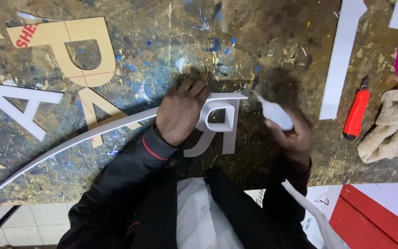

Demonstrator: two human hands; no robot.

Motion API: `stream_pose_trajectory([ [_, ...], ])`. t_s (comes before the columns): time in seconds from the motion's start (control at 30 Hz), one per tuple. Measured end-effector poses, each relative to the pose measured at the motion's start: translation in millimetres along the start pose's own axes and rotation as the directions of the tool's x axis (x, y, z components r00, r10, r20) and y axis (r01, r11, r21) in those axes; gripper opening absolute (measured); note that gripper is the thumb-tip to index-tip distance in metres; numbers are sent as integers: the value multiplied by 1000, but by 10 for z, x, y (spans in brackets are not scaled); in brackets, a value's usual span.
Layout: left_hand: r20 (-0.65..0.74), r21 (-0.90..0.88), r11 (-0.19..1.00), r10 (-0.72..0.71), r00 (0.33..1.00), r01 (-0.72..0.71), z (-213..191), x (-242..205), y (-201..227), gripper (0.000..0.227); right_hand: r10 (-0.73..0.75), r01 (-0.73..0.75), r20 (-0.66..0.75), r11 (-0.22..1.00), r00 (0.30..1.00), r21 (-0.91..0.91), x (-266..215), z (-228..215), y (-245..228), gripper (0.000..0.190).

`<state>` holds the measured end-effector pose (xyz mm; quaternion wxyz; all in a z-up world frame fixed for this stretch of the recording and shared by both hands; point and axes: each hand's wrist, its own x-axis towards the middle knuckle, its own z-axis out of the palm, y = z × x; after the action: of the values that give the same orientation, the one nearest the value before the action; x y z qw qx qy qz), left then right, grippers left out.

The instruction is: The person assembles a white letter 'R' on a workbench by applying glue from a squeeze bottle to the edges and attaching a white strip to form the letter's shape. The person repeatedly applies glue and presses the strip into place to secure the assembly.

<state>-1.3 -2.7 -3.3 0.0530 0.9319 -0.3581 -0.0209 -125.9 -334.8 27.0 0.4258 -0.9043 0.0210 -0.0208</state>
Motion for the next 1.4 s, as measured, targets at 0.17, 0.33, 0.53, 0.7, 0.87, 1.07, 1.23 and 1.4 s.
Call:
stream_pose_trajectory([
  [0.17,-11,-52,999,2,1000,-2,12,-5,-14,19,162,-165,29,966,986,197,-161,-106,13,45],
  [0.33,8,-118,993,25,1000,-24,5,9,-30,18,98,-103,44,986,994,130,-74,201,40,41],
  [0.53,24,-9,999,34,999,-34,30,-9,-6,19,-120,122,-20,989,993,87,74,553,128,41],
  [0.7,35,-73,997,29,999,-26,68,-4,-16,20,31,-32,10,982,999,188,-93,662,417,44],
  [0.87,53,-51,999,21,998,-19,68,-15,-8,24,24,-30,34,978,999,207,8,638,426,43],
  [1.07,67,-90,996,30,997,-24,83,-5,-12,23,17,-28,67,987,998,159,34,548,353,43],
  [1.23,60,-59,998,27,998,-24,34,-17,-21,25,146,-157,57,938,988,309,-64,563,420,47],
  [1.4,52,-55,998,35,998,-32,63,-2,-18,21,147,-160,71,951,987,263,-79,532,381,41],
])
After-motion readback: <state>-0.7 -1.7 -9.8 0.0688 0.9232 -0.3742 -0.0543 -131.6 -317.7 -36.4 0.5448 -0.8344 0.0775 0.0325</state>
